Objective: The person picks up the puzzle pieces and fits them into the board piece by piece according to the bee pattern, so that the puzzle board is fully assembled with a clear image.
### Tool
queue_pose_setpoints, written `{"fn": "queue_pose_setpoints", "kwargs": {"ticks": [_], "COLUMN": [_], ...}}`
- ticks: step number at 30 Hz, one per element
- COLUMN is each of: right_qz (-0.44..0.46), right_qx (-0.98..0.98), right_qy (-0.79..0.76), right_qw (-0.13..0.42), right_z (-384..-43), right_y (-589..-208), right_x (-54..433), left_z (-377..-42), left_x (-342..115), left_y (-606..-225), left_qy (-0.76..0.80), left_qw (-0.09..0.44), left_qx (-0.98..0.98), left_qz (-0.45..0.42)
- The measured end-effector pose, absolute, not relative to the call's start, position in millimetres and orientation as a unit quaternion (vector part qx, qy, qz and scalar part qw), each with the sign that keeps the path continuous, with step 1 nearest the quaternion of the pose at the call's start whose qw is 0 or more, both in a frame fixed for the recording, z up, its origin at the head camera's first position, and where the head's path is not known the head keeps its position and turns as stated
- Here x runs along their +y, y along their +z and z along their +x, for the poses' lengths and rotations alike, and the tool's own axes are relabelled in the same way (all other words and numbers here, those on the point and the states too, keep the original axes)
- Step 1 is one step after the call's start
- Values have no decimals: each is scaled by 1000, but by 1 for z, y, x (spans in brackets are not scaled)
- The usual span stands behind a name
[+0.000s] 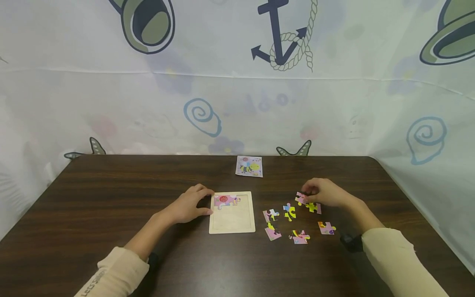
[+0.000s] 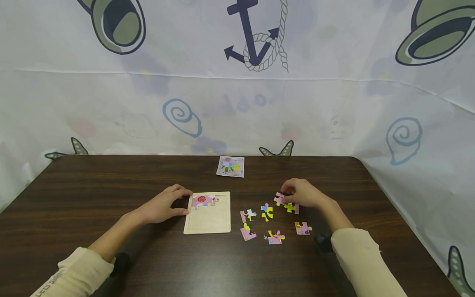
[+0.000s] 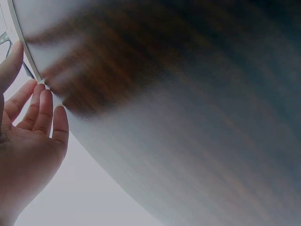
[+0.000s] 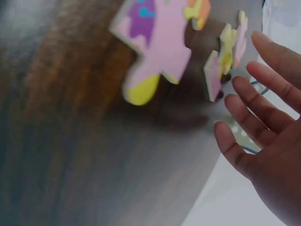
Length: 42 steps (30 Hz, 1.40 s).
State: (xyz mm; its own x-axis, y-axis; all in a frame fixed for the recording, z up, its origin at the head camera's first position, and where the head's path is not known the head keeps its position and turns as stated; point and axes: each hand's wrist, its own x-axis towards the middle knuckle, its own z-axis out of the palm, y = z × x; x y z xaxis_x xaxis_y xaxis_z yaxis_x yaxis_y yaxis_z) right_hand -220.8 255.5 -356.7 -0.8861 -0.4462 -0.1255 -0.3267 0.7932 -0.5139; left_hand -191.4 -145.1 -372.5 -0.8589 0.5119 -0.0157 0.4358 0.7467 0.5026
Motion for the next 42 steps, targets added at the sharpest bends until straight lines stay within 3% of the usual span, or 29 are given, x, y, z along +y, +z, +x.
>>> {"fn": "queue_pose_setpoints", "kwargs": {"ticks": [14, 42], "right_qz": [-211, -235], "right_qx": [940, 938], "right_qy": [-256, -248], "right_qw": [84, 66], "right_z": [-216, -221], "right_y": [-364, -371], "right_x": [252, 252], "left_z": [-191, -192], "left_x": [-145, -144], "left_y": [-372, -373], "left_qy": [245, 248], "left_qw": [77, 74], "left_qx": [933, 933], "left_qz": [251, 252]}}
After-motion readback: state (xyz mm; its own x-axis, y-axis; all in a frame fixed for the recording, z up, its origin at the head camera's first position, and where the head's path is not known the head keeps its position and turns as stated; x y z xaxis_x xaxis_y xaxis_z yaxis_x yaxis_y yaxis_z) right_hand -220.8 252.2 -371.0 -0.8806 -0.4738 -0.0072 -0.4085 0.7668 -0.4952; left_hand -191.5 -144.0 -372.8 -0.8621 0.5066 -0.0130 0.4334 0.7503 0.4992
